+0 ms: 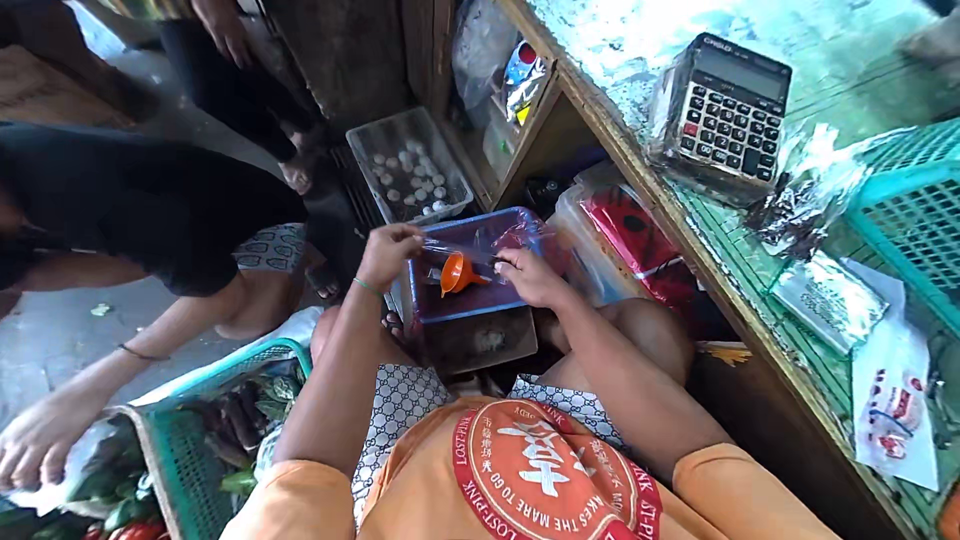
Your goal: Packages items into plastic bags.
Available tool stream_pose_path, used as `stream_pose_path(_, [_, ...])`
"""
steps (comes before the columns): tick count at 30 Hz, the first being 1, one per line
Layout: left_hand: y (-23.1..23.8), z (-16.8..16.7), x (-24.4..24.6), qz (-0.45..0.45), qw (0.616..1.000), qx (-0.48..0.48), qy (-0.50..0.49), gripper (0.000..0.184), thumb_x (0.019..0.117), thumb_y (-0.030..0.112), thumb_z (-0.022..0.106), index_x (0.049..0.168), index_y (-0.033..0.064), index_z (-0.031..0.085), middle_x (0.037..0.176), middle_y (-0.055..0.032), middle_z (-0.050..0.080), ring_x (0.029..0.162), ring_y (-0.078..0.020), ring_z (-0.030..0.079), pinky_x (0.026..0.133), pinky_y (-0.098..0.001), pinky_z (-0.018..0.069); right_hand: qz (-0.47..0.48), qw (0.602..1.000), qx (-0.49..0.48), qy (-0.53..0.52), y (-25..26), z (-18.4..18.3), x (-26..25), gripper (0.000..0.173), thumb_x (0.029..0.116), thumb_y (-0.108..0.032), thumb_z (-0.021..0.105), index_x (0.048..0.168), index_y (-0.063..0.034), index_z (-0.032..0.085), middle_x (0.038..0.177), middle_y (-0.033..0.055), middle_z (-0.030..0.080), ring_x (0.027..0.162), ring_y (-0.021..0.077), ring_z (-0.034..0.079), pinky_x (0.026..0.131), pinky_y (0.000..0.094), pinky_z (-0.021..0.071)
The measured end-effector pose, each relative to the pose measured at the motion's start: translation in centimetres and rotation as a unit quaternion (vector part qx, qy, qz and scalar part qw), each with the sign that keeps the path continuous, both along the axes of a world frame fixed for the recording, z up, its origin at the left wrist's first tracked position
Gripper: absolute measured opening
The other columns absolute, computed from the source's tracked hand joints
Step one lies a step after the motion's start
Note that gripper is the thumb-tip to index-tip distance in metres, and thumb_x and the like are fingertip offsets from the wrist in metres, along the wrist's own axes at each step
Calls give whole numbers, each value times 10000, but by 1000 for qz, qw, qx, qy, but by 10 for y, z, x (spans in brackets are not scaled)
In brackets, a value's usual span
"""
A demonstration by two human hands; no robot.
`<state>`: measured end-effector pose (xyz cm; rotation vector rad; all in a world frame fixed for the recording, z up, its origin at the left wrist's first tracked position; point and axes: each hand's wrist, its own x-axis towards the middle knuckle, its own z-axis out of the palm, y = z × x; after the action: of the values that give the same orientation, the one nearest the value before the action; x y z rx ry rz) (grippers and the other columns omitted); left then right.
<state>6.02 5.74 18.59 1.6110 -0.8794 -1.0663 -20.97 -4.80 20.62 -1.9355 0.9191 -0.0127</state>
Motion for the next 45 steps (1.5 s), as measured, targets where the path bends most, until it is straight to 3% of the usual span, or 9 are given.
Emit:
stream_pose_path(6, [20, -134, -7, -104, 971, 216, -7, 252, 1042, 192, 591, 1112, -33, 679, 986, -167, 697, 876, -253, 673, 847, -468, 562, 144, 931, -103, 319, 4, -11, 44, 282, 1062, -215, 489, 1119, -15, 680, 1064, 215, 698, 1054, 395, 673, 900, 634, 518])
stream_pose_path(9, [17, -143, 3, -115, 948, 260, -145, 287, 982, 262, 658, 1166, 49, 712, 1124, -229, 707, 1092, -417, 673, 959, -670, 505, 221, 864, -122, 436, 14, -14, 76, 234, 994, -173, 570, 1071, 9, 696, 1119, 228, 695, 1097, 415, 662, 891, 661, 513])
stream_pose_path(14, [13, -134, 12, -77, 957, 251, -121, 248, 981, 245, 643, 1130, 65, 725, 1092, -198, 718, 1080, -384, 678, 950, -644, 508, 285, 808, -127, 500, 18, -22, 104, 166, 953, -116, 616, 954, 23, 705, 1074, 226, 699, 1059, 405, 673, 859, 638, 532])
stream_pose_path(22, [7, -125, 5, -102, 958, 217, -157, 211, 965, 217, 644, 1110, 90, 732, 1053, -167, 730, 1037, -360, 694, 921, -631, 528, 250, 823, -132, 493, 1, -10, 75, 207, 981, -164, 588, 971, 12, 696, 1026, 214, 701, 1023, 393, 682, 841, 625, 536])
stream_pose_path(28, [-8, -90, -38, -230, 961, 46, -146, 404, 911, 205, 787, 1286, 88, 689, 1327, -147, 640, 1237, -309, 608, 1066, -547, 482, 165, 946, -52, 273, -21, 16, 9, 267, 1076, -214, 517, 1042, -8, 685, 934, 181, 676, 904, 327, 664, 841, 563, 526])
stream_pose_path(31, [-13, -43, -30, -198, 980, 4, -20, 193, 988, 182, 676, 1011, 3, 743, 964, -133, 749, 882, -230, 714, 852, -461, 577, 66, 989, 67, 116, -25, 27, -24, 256, 1093, -197, 473, 1034, -27, 655, 758, 43, 537, 605, 121, 488, 589, 306, 448])
stream_pose_path(33, [-18, 19, -18, -163, 984, -57, 51, 208, 1010, 144, 594, 1003, -9, 735, 948, -109, 748, 852, -188, 714, 842, -403, 596, -15, 985, 171, -30, -20, 29, -36, 224, 1088, -170, 451, 1054, -35, 626, 733, -26, 506, 556, 45, 456, 539, 218, 434])
stream_pose_path(39, [-35, 203, -38, -74, 950, -205, -222, 104, 924, 154, 744, 887, 58, 751, 812, -16, 741, 732, -102, 700, 714, -321, 611, -38, 923, 228, -308, 8, 47, -12, 228, 1008, -141, 589, 1124, 15, 707, 966, 72, 737, 834, 150, 706, 763, 324, 612])
stream_pose_path(45, [-22, 272, -78, -115, 905, -212, -350, 75, 947, 165, 717, 935, 96, 743, 837, 23, 732, 747, -53, 689, 701, -258, 601, -35, 896, 225, -380, 17, 50, -3, 201, 986, -94, 633, 1121, 27, 721, 1015, 88, 741, 868, 145, 702, 789, 309, 599])
